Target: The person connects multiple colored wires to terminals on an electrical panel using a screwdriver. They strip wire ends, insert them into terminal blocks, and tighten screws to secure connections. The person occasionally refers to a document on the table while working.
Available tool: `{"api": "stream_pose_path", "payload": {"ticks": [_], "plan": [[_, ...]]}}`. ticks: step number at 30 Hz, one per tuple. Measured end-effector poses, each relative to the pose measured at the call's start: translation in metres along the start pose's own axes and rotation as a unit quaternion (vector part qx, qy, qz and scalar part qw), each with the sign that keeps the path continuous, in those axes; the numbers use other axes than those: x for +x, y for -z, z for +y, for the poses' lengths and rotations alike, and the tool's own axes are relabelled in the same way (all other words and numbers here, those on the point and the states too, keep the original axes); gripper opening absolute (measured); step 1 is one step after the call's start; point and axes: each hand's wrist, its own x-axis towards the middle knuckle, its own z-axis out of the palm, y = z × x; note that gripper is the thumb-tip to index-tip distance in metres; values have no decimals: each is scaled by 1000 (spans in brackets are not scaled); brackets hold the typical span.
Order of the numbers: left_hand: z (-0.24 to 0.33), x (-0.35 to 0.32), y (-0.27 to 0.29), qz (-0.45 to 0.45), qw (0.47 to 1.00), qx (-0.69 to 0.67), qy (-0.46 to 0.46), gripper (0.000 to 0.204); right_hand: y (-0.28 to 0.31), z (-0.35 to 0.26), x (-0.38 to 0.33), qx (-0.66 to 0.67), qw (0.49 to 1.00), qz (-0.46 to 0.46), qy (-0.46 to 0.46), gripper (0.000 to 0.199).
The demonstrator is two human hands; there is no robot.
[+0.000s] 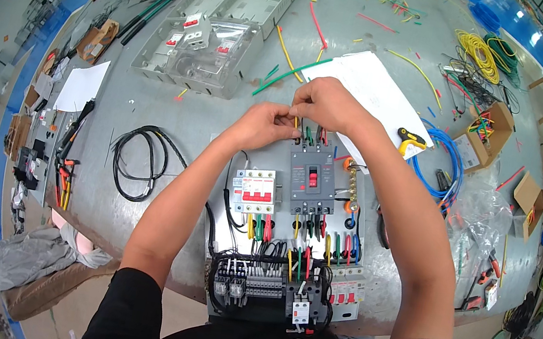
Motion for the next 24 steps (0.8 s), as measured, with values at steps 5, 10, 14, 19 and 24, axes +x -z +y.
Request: {"api": "stream_pose_path", "payload": {"ticks": [5,10,14,19,24], "plan": [[5,10,-4,21,998,22,47,22,-8,29,35,24,996,-24,-83,18],[2,19,-3,9,995,52,80,22,-13,33,43,24,996,-26,-83,18],[-3,16,-8,43,994,78,58,27,-8,10,18,-43,998,21,30,16],[-8,12,-16,87,991,99,22,27,-22,3,-11,-101,978,86,160,16],[4,2,-17,103,984,145,11,27,-28,-2,-31,-135,961,125,207,6]]}}
